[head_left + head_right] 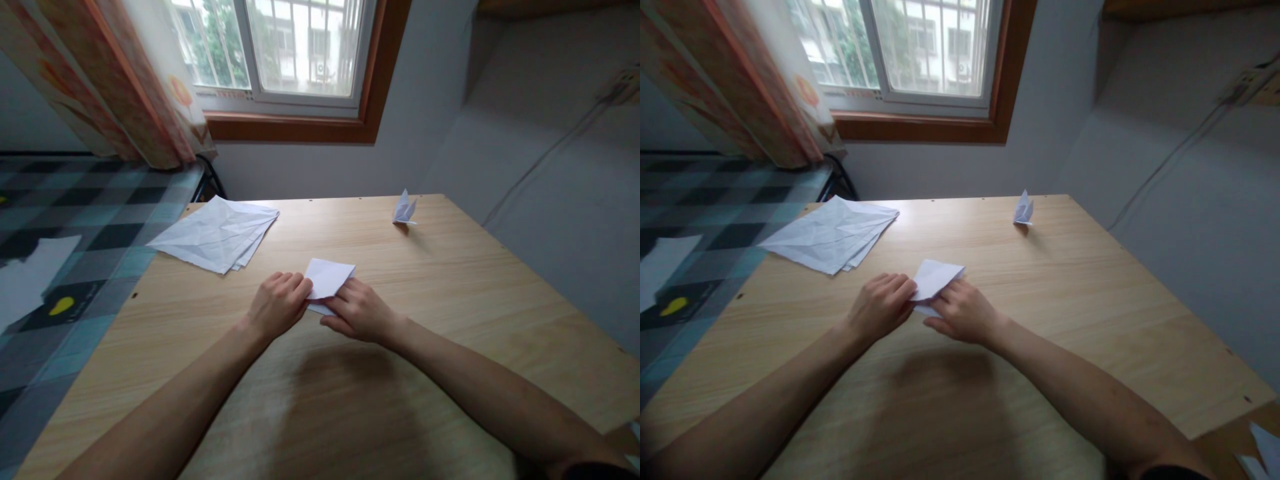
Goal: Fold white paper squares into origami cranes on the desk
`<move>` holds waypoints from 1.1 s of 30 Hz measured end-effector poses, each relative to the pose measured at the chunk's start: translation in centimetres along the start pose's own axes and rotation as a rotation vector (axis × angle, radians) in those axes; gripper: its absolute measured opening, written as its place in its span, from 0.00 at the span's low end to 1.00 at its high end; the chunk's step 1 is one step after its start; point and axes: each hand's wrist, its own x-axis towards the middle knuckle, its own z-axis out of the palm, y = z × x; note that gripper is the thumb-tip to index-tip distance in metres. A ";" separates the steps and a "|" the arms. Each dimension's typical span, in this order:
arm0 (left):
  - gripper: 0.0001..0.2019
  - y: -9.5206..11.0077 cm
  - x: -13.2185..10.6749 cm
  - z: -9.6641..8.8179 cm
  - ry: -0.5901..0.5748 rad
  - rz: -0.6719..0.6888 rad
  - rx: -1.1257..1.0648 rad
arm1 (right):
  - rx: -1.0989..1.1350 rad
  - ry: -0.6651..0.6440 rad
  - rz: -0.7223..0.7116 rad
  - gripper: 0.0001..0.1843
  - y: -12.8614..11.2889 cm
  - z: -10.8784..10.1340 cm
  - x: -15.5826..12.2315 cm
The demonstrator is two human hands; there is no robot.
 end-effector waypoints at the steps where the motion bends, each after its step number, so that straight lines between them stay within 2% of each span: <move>1: 0.08 0.1 0.0 0.0 0.013 0.013 0.004 | 0.030 -0.046 0.027 0.18 0.1 0.3 0.2; 7: 0.10 0.4 0.2 -0.3 0.110 0.063 0.003 | 0.086 -0.170 0.069 0.26 0.7 0.5 0.6; 9: 0.08 0.4 0.2 -0.3 0.170 0.073 -0.006 | 0.101 -0.205 0.093 0.24 0.6 0.2 0.8; 12: 0.03 0.2 -0.1 -0.1 0.329 0.072 -0.025 | 0.150 -0.210 0.121 0.19 0.5 0.1 0.8; 15: 0.13 -0.3 -0.8 0.3 0.443 0.066 -0.025 | 0.201 -0.165 0.125 0.13 0.8 0.3 0.6; 17: 0.18 -0.7 -1.2 0.5 0.410 0.071 -0.016 | 0.221 -0.136 0.132 0.11 1.0 0.3 0.4; 19: 0.20 -0.9 -1.5 0.4 0.323 0.089 -0.028 | 0.223 -0.116 0.127 0.09 1.2 0.1 0.3; 23: 0.14 -1.0 -1.3 -0.3 0.207 0.159 -0.049 | 0.158 -0.090 0.061 0.06 1.8 -0.3 0.1; 25: 0.11 -1.0 -1.0 -0.6 0.162 0.145 -0.040 | 0.100 -0.075 0.027 0.07 2.2 -0.4 0.0; 28: 0.12 -1.1 -0.7 -0.8 0.056 0.096 -0.076 | 0.020 -0.040 0.029 0.09 2.7 -0.4 -0.4; 33: 0.15 -1.2 -0.4 -0.4 0.018 0.091 -0.077 | 0.111 -0.013 0.095 0.10 3.2 -0.4 -0.8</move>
